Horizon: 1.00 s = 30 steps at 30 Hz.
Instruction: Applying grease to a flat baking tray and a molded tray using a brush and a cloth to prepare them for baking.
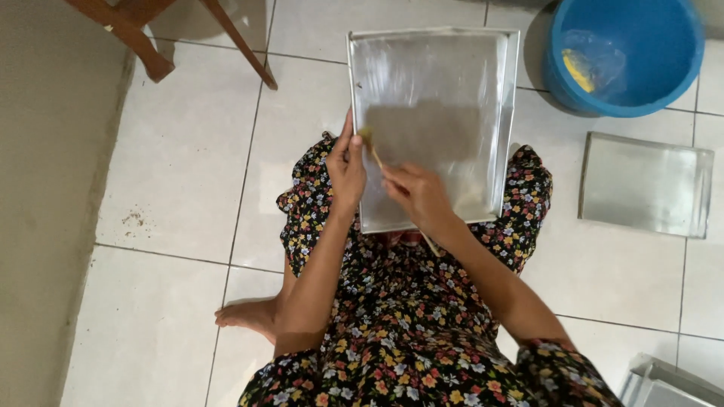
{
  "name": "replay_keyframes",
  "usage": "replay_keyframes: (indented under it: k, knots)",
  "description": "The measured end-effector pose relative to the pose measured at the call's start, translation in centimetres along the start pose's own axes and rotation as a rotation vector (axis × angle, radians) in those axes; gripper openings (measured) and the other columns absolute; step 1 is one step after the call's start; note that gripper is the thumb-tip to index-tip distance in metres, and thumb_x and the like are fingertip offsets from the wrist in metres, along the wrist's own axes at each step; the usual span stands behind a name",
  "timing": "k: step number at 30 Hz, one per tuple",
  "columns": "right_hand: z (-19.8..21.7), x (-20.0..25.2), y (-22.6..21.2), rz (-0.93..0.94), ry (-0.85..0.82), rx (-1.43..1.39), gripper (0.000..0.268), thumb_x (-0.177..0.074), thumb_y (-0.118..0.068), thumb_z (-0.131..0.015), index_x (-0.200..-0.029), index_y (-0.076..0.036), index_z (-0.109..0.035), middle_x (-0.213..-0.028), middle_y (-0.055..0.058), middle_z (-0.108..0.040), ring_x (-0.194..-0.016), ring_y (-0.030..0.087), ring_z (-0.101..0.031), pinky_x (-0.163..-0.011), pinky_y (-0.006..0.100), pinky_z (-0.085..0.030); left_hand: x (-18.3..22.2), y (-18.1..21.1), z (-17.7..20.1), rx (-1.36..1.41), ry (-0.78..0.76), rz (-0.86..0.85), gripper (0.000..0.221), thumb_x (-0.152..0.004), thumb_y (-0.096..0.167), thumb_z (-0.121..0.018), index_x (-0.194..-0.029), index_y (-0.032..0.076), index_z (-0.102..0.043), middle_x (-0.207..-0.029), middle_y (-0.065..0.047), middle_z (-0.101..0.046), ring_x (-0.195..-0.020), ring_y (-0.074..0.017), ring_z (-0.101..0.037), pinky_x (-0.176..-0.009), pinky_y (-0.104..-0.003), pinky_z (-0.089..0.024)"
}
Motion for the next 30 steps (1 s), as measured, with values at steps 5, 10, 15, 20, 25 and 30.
replay_keyframes:
  k: [5,10,15,20,25,30]
  knots:
    - [4.1,3.6,2.8,0.23,-0.268,0.484,0.014,-0.098,-0.008,-0.068,-0.107,-0.01,-0.079,-0.079,0.002,-0.063,-0.065,0.018,-0.057,-0.052,0.027,-0.044,-3.0,2.7,2.6,-0.046,0.027,0.018,0.046,-0.11,0.011,-0.059,-0.155,0.016,-0.051,-0.14,-0.006,-0.069,-0.064,-0.0012,-0.049,-0.055,-0.018,-0.043]
    - [2.2,2.2,1.5,0.413,-0.225,0.618,0.036,-0.087,-0.001,-0.072,-0.114,-0.022,-0.081,-0.087,-0.004,-0.06,-0.075,0.012,-0.054,-0.065,0.023,-0.051,-2.8,3.2,0.8,-0.052,-0.082,0.138,0.048,-0.108,0.01,-0.058,-0.154,0.011,-0.046,-0.157,-0.013,-0.054,-0.14,-0.0217,-0.059,-0.12,-0.032,-0.044]
    - [4.7,3.4,3.4,0.403,-0.379,0.66,0.038,-0.093,0.001,-0.068,-0.121,-0.023,-0.078,-0.09,-0.005,-0.063,-0.097,0.016,-0.054,-0.103,0.034,-0.042,-3.6,2.2,4.1,-0.033,0.005,0.091,0.047,-0.109,0.015,-0.061,-0.154,0.006,-0.048,-0.145,-0.007,-0.066,-0.06,-0.0012,-0.029,-0.053,-0.017,-0.029]
    - [6.3,2.1,3.0,0.334,-0.363,0.683,0.027,-0.1,-0.011,-0.066,-0.118,-0.026,-0.08,-0.09,-0.005,-0.054,-0.093,0.015,-0.05,-0.108,0.039,-0.038,-3.8,1.1,5.4,-0.037,0.03,0.096,0.046,-0.11,0.014,-0.059,-0.154,0.009,-0.048,-0.152,-0.009,-0.059,-0.105,-0.0112,-0.046,-0.092,-0.026,-0.039]
    - [3.0,0.8,0.7,0.472,-0.36,0.519,0.031,-0.085,-0.007,-0.074,-0.112,-0.02,-0.081,-0.091,-0.001,-0.056,-0.091,0.017,-0.053,-0.111,0.044,-0.035,-3.7,1.4,4.0,0.048,-0.071,0.079,0.044,-0.111,0.009,-0.057,-0.154,0.008,-0.048,-0.162,-0.008,-0.049,-0.15,-0.0236,-0.051,-0.127,-0.033,-0.042]
    - [9.6,2.5,4.7,0.294,-0.431,0.698,0.049,-0.084,0.012,-0.074,-0.117,-0.023,-0.082,-0.088,-0.008,-0.064,-0.098,0.016,-0.055,-0.115,0.044,-0.037,-4.5,1.2,7.3,-0.076,0.003,0.024,0.043,-0.109,0.009,-0.058,-0.15,0.002,-0.048,-0.156,-0.016,-0.052,-0.145,-0.0293,-0.055,-0.125,-0.04,-0.046]
Point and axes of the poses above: each hand's wrist, its own x-axis away from the middle knuckle, its own z-axis out of the back of the hand, y = z × x, the point moved 3 cm from there along -x, towards the middle knuckle
